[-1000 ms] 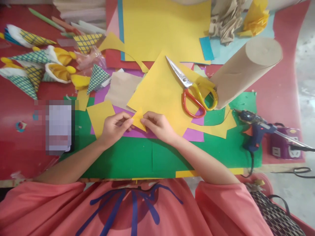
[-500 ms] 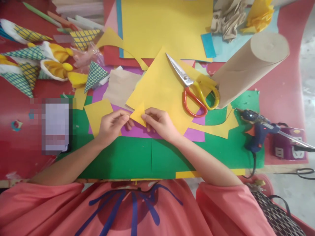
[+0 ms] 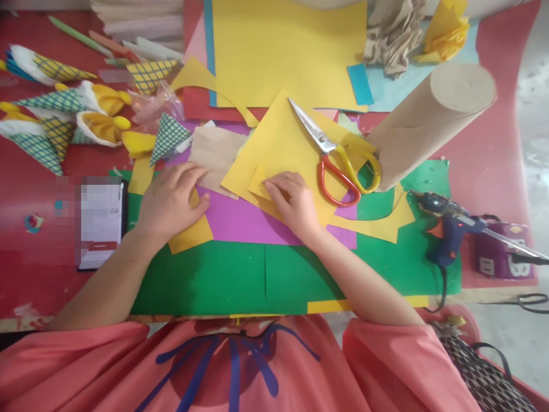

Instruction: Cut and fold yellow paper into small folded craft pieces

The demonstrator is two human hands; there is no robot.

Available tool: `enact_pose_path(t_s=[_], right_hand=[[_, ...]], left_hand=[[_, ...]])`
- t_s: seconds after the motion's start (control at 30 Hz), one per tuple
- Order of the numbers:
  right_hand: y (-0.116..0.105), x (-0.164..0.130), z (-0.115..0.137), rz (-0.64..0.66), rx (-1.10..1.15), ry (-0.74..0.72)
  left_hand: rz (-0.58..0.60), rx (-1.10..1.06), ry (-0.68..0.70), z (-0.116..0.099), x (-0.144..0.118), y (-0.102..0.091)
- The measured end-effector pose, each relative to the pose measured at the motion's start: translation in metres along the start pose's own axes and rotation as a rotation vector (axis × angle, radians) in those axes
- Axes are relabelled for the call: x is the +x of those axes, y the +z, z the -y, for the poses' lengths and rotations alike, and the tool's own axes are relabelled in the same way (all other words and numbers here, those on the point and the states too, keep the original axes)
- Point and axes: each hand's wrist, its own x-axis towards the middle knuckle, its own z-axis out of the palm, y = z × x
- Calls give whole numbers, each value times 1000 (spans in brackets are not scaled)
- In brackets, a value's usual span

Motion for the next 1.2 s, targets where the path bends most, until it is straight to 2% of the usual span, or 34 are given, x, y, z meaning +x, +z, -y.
enact_pose_path(t_s=[0.1, 0.27, 0.33, 0.43, 0.53, 0.6, 0.7, 0.83, 0.9, 0.97, 1.07, 1.13, 1.2], right_hand=[[1, 0, -1, 27, -39, -37], [0, 0, 1, -18, 36, -27], [-1, 1, 1, -25, 52, -28], [0, 1, 1, -29, 52, -23], [1, -1, 1, -33, 29, -10], [2, -3, 2, -3, -7, -18], [2, -5, 2, 90, -69, -93], [0, -4, 3, 274, -85, -254], [0, -3, 3, 369, -81, -322], [-1, -3, 3, 407, -61, -367], [-2, -5, 4, 309, 24, -317], [-4, -7, 5, 271, 121, -218], [-5, -8, 6, 304, 236, -117]], left_hand=[[27, 88, -35, 2, 0, -3], [-15, 15, -23, -6, 0, -1], [-33, -40, -33, -8, 1, -7], [-35, -17, -82, -8, 0, -28], [227, 109, -185, -5, -1, -48], [342, 139, -217, -3, -2, -52], [428, 118, -236, 2, -1, -48], [505, 76, -143, 10, 0, -40], [478, -41, -208, 10, 0, -43], [508, -269, -300, 3, 0, -47], [473, -683, -361, -16, -2, -45], [290, -943, -446, -30, -4, -34], [135, -1006, -471, -41, -6, -20]])
